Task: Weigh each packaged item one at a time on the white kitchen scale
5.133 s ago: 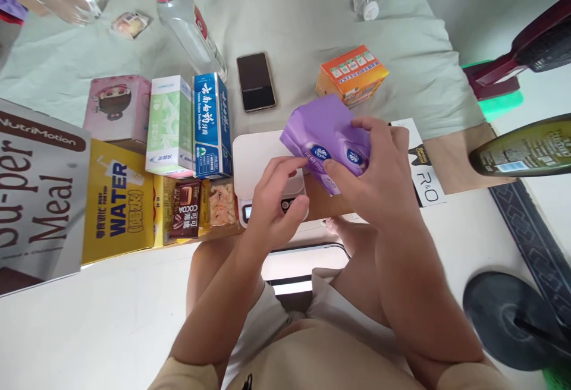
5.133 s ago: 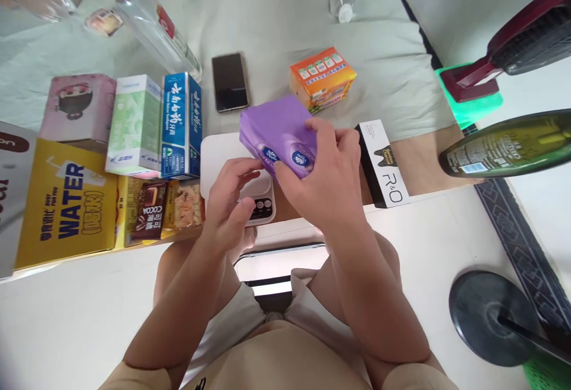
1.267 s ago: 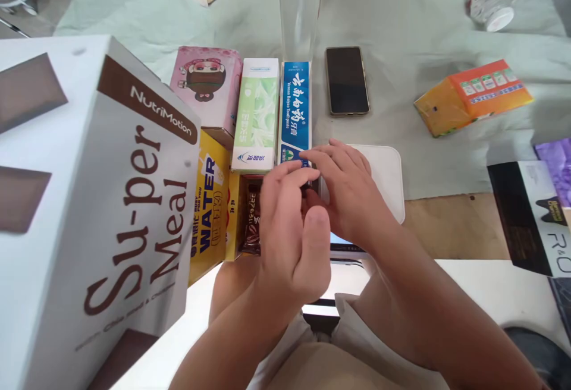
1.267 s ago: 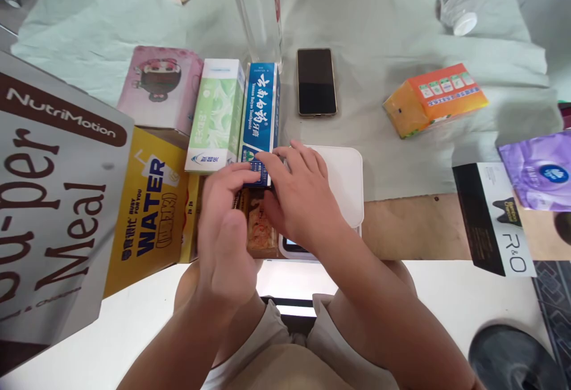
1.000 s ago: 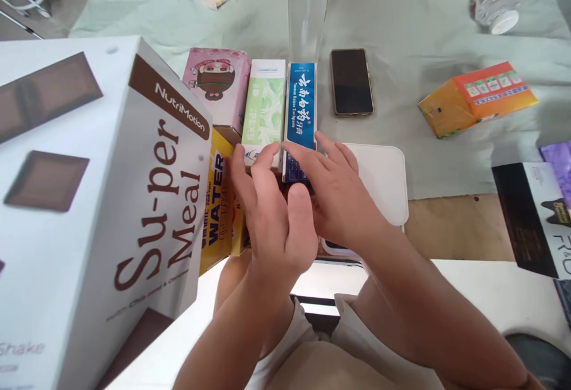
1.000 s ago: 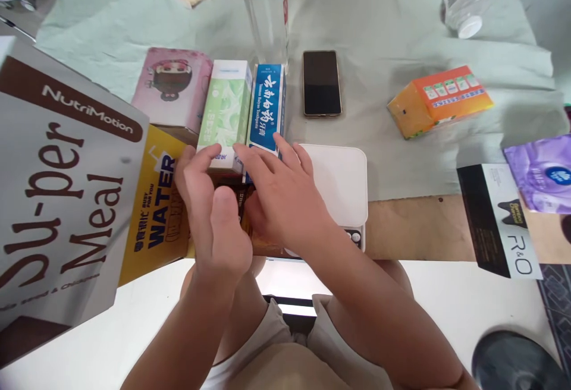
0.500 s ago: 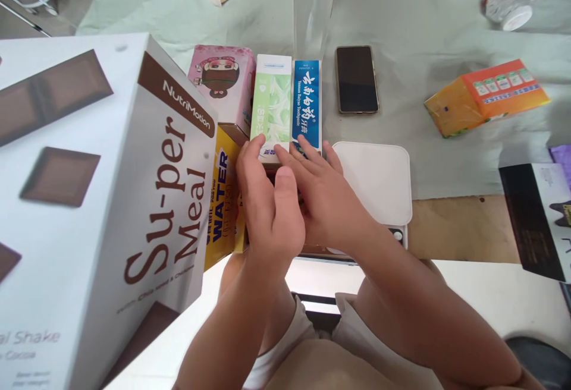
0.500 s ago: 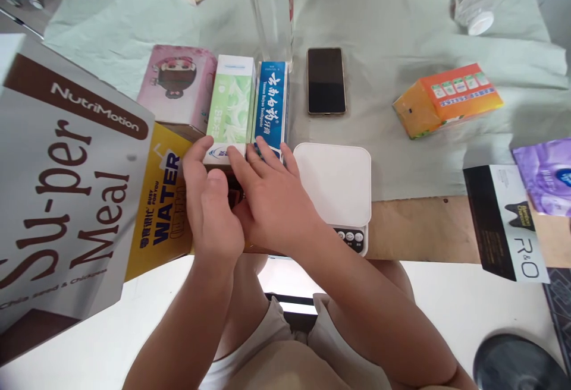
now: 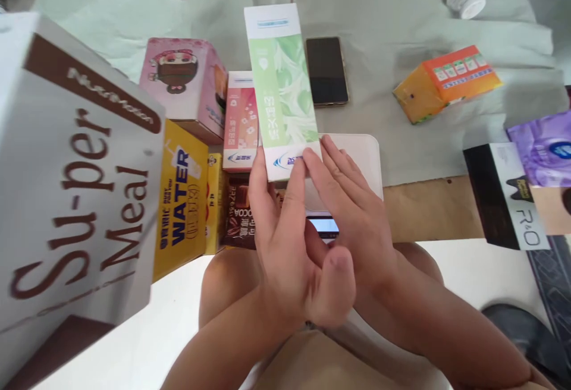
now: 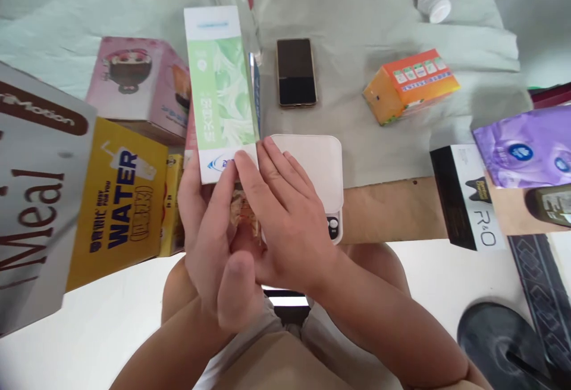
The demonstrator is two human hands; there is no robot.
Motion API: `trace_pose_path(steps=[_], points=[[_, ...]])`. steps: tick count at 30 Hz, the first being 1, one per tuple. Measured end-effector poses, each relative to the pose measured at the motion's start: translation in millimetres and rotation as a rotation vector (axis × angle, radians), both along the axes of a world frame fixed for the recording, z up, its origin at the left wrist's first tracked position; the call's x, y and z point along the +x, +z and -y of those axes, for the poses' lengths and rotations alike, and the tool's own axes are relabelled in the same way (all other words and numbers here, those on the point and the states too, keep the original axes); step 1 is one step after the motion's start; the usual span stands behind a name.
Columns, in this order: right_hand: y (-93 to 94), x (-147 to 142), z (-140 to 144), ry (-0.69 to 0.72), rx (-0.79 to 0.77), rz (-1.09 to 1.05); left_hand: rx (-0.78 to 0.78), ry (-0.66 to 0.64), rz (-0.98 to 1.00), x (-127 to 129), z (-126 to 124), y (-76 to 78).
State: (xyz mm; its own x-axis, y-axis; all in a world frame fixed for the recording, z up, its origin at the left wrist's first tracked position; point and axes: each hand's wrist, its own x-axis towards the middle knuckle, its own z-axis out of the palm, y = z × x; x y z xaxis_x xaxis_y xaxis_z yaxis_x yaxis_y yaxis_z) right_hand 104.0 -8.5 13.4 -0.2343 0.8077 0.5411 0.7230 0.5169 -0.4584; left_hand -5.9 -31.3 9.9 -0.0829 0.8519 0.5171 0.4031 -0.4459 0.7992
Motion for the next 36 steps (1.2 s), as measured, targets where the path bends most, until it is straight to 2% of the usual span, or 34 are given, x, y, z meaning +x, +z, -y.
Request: trace_pose_path(steps=[2, 5, 8, 12, 14, 18, 23, 27, 30, 36], points=[[5.5, 11, 15, -0.087, 0.017, 0.020, -0.028, -0.059, 0.011, 11, 10, 1.8], [4.9, 31, 36, -0.169, 0.025, 0.035, -0.001, -0.127, 0.006, 26, 25, -3.7], [-4.9, 52, 55, -0.185, 0.039, 0.025, 0.024, -0.185, -0.067, 37, 37, -12.2], [-12.6, 72, 68, -0.144, 0.025, 0.029, -0.069, -0.221, -0.171, 39, 40, -16.1], [-11.9, 79, 66, -0.130, -0.020, 0.060, -0.092, -0.188, -0.178, 36, 33, -17.9], [-13.3, 92, 51, -0.191, -0.049, 0.017, -0.020, -0.143, -0.136, 24, 10, -29.3], [-27.1, 102, 33, -0.260, -0.051, -0.071, -0.041, -0.130, 0.043, 11, -7, -47.3], [-32.9, 101, 30, -0.239, -0.030, -0.126, 0.053, -0.109, 0.162, 8, -16, -55.8], [-33.0, 100, 29, -0.215, -0.028, -0.140, 0.090, -0.108, 0.133, 6, -21, -56.5], [-36.3, 98, 23, -0.170, 0.005, -0.161, 0.312, -0.120, 0.014, 3, -24, -44.4]])
